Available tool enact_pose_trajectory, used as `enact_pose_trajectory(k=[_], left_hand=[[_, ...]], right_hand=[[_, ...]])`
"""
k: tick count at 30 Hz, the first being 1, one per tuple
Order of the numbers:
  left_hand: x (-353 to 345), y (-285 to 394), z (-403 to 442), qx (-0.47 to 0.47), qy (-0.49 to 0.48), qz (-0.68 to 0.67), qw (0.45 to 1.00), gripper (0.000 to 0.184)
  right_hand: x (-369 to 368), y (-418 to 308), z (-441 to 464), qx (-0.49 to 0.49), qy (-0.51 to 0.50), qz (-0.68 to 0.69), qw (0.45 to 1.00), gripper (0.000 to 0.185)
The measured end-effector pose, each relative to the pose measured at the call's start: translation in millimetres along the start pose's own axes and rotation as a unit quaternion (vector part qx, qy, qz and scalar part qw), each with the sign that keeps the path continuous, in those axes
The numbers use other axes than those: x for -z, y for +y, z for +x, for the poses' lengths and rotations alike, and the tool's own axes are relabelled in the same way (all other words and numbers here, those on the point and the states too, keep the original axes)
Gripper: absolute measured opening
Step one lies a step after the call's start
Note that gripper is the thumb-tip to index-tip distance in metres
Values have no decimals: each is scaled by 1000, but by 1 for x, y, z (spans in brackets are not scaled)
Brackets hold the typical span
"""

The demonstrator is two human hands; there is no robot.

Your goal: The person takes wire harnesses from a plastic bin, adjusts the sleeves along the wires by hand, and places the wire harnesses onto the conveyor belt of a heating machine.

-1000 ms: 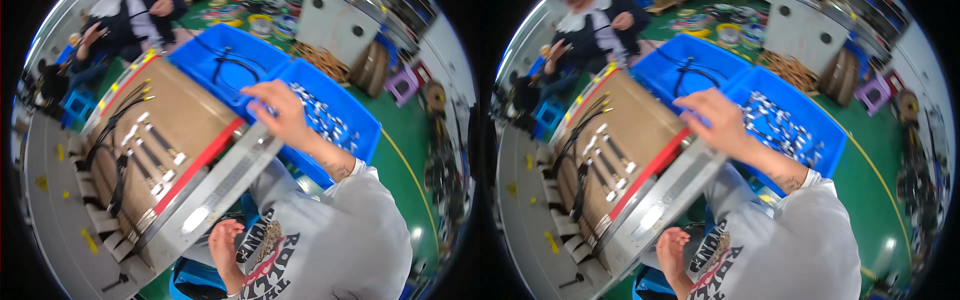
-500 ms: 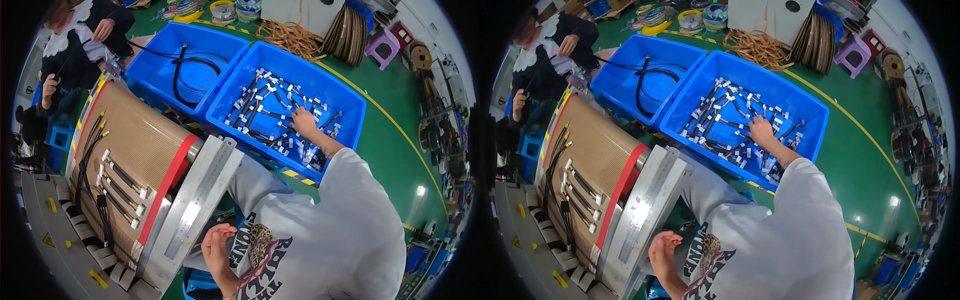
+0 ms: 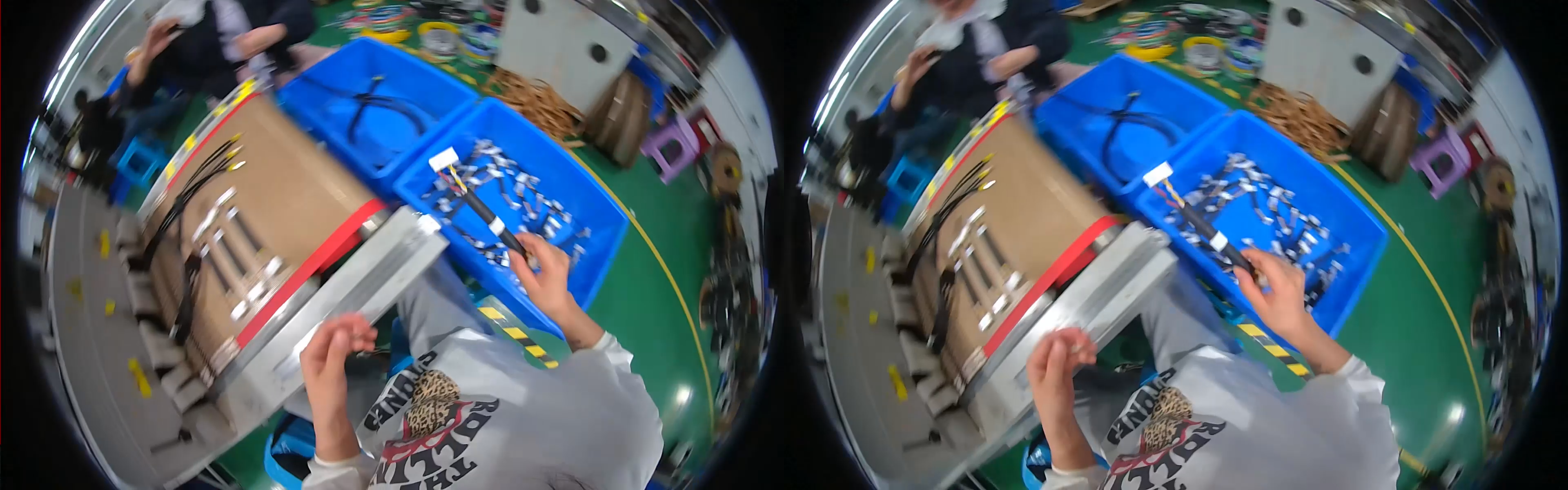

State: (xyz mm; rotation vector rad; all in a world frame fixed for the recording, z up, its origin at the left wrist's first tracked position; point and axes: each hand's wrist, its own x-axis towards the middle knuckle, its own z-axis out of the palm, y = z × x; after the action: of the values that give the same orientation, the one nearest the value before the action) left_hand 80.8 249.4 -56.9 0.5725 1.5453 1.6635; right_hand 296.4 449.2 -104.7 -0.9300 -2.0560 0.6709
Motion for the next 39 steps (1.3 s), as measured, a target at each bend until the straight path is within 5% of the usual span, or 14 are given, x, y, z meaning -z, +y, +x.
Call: enact_pose_trajectory(k=[4, 9, 12, 14, 16, 25, 31, 34, 35, 38, 39], left_hand=[[12, 36, 15, -134, 38, -50, 989, 28], [44, 60, 3, -151, 144, -28, 978, 22], [58, 65, -6, -172, 220, -51, 959, 15], [72, 62, -12, -188, 251, -81, 946, 15], [77, 58, -16, -198, 248, -75, 945, 17], [99, 36, -24, -145, 212, -29, 966, 16], [104, 14, -18, -91, 172, -187, 963, 15], [91, 10, -7, -159, 159, -233, 946, 18], [81, 12, -5, -168, 180, -255, 935, 20], [58, 32, 3, -180, 191, -327, 908, 24], [61, 30, 6, -171, 164, -357, 904, 26]], right_hand=[[-35, -59, 1, 118, -110, 99, 982, 21], [-65, -112, 10, 299, -195, 103, 929, 25], [-76, -133, 19, 257, -143, 229, 928, 35], [-76, -137, 22, 35, -259, 397, 880, 33], [-79, -137, 24, -191, -341, 535, 749, 30], [-88, -123, 35, -200, -385, 469, 770, 16], [-93, -110, 30, -216, -395, 452, 770, 15], [-90, -120, 15, -62, -241, 379, 891, 13], [-88, -119, 14, 78, -184, 310, 930, 17], [-79, -130, 9, 422, -74, 172, 887, 21], [-83, -128, 3, 449, -78, 173, 873, 23]])
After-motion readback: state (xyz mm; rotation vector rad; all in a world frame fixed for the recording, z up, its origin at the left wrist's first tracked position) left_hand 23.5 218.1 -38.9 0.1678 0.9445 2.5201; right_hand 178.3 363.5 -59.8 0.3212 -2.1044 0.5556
